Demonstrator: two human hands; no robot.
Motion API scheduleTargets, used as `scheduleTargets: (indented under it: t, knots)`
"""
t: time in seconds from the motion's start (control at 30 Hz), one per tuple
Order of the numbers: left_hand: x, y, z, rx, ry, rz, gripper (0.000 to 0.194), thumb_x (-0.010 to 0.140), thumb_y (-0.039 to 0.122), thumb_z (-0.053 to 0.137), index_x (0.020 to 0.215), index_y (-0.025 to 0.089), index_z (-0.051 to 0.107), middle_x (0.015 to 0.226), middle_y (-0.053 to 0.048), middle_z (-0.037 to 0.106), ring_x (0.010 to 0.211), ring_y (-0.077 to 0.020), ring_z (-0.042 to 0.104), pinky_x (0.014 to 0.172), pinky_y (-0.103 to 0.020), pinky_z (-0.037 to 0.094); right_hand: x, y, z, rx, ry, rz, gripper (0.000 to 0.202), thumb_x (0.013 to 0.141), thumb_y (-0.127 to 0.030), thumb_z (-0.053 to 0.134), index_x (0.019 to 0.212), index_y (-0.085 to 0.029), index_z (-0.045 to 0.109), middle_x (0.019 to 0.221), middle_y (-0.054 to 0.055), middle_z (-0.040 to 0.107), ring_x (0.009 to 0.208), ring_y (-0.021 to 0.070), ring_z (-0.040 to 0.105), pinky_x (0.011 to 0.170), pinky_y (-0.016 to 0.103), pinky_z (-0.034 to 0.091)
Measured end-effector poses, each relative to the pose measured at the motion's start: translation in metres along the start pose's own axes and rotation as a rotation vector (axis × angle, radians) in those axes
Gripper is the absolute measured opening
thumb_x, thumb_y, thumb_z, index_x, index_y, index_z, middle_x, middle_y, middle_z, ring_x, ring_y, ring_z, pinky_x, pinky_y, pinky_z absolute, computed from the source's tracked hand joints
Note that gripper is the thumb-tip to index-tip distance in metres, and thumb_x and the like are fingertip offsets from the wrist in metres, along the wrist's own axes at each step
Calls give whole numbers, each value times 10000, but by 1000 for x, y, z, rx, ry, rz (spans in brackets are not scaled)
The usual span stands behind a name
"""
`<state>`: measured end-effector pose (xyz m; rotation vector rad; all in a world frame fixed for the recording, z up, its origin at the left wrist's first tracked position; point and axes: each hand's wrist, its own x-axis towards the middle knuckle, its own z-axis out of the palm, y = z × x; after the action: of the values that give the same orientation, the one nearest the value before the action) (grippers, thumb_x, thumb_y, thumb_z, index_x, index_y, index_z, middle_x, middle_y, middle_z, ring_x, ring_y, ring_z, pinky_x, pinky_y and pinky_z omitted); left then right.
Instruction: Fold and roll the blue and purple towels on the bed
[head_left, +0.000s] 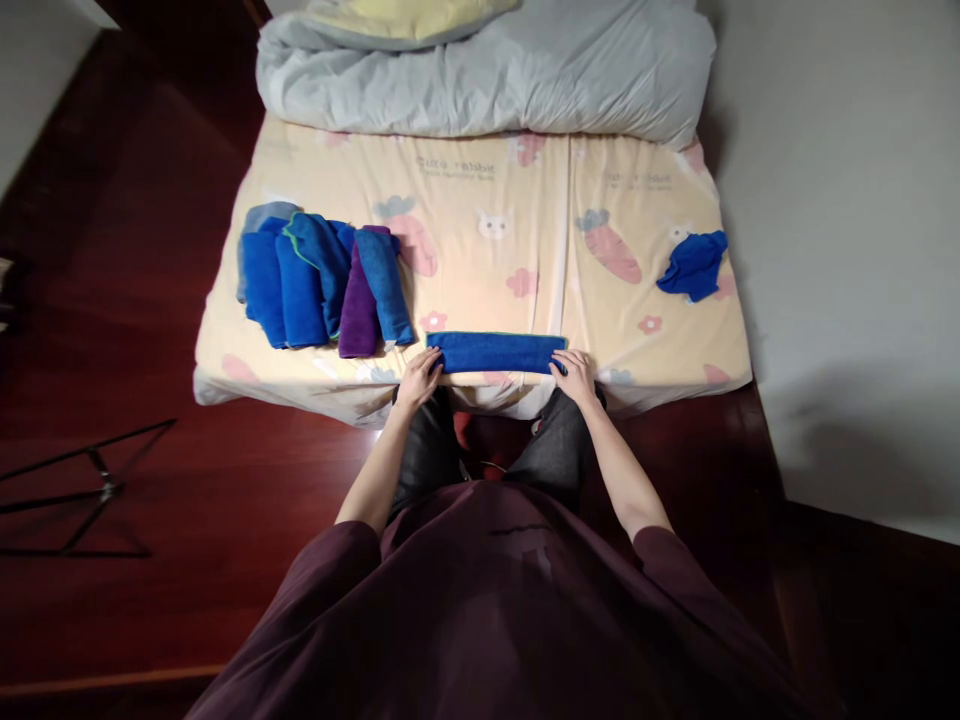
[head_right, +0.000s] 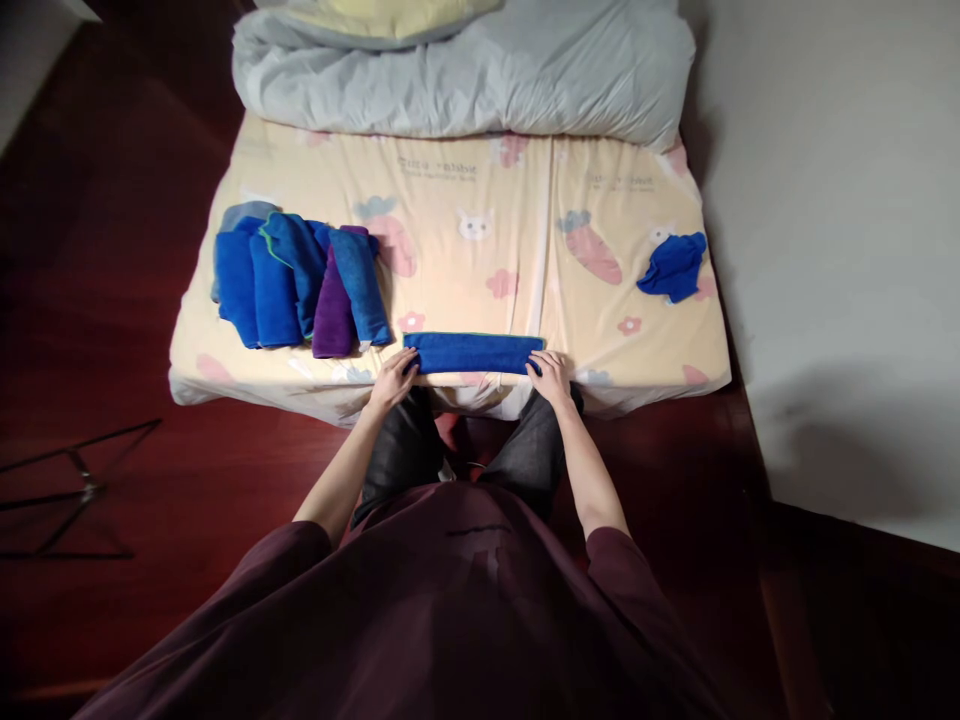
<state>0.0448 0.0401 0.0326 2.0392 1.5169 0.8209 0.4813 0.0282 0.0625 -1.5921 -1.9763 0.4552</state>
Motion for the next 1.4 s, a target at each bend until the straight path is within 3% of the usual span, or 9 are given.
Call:
scheduleTargets:
  t: [0.13, 0.3, 0.47, 0.63, 0.8, 0.97, 1.13, 1.4]
  knots:
    - [-2, 3, -6, -2, -82, -29, 578, 962, 433, 634, 1471, 162, 610, 1572, -187, 579, 1557, -327, 451, 1328, -563, 327, 1, 0, -2, 15, -52, 7, 402, 902, -374, 762, 1280, -236, 772, 1434, 105, 709, 1380, 339, 591, 1237, 562, 427]
    - [5, 4, -12, 12, -157, -76, 722, 779, 209, 647, 1499, 167, 599, 1582, -166, 575, 1565, -341, 438, 1326, -575, 325, 3, 1, -1, 18, -88, 33, 510, 829, -193, 712, 1337, -228, 742, 1467, 89, 690, 1402, 334, 572, 1252, 577, 407]
    - [11, -2, -10, 25, -140, -79, 743, 692, 82, 553, 1423, 155, 668, 1531, -163, 625, 1518, -314, 505, 1315, -543, 350, 5, 3, -1, 45, -86, 59, 570, 781, -52, 594, 1297, -228, 756, 1430, 78, 714, 1389, 309, 591, 1252, 577, 418]
    - [14, -5, -14, -72, -64, -105, 664, 665, 86, 508, 1285, 155, 738, 1441, -145, 693, 1418, -295, 602, 1272, -507, 415, 6, 7, -2, 152, -22, 79, 536, 803, -39, 522, 1239, -222, 775, 1362, 83, 745, 1350, 269, 625, 1249, 515, 452]
    - [16, 5, -20, -120, 33, -280, 480, 804, 199, 537, 1239, 164, 738, 1316, -130, 744, 1285, -281, 670, 1165, -425, 498, 6, 12, 1, 258, 64, 143, 410, 868, -149, 553, 1209, -217, 771, 1312, 121, 736, 1307, 265, 654, 1205, 459, 502]
    - [20, 13, -18, -149, 108, -415, 389, 939, 366, 560, 1233, 141, 681, 1187, -137, 761, 1119, -257, 708, 1037, -364, 545, 8, 17, 5, 338, 86, 315, 298, 943, -406, 577, 1106, -200, 718, 1125, 128, 758, 1131, 287, 710, 1051, 452, 589]
    - [28, 14, -14, -134, 149, -517, 400, 979, 392, 535, 1260, 136, 658, 1064, -115, 762, 1003, -242, 706, 973, -356, 553, 10, 19, 7, 396, 92, 380, 451, 943, -679, 534, 920, -238, 627, 868, 76, 714, 866, 265, 698, 866, 413, 621]
    - [48, 14, -13, -60, 174, -575, 397, 999, 387, 525, 1185, 105, 733, 1046, -150, 787, 997, -281, 727, 934, -361, 553, 14, 20, 8, 381, 142, 459, 537, 917, -754, 539, 853, -228, 630, 785, 91, 716, 760, 272, 704, 814, 440, 625]
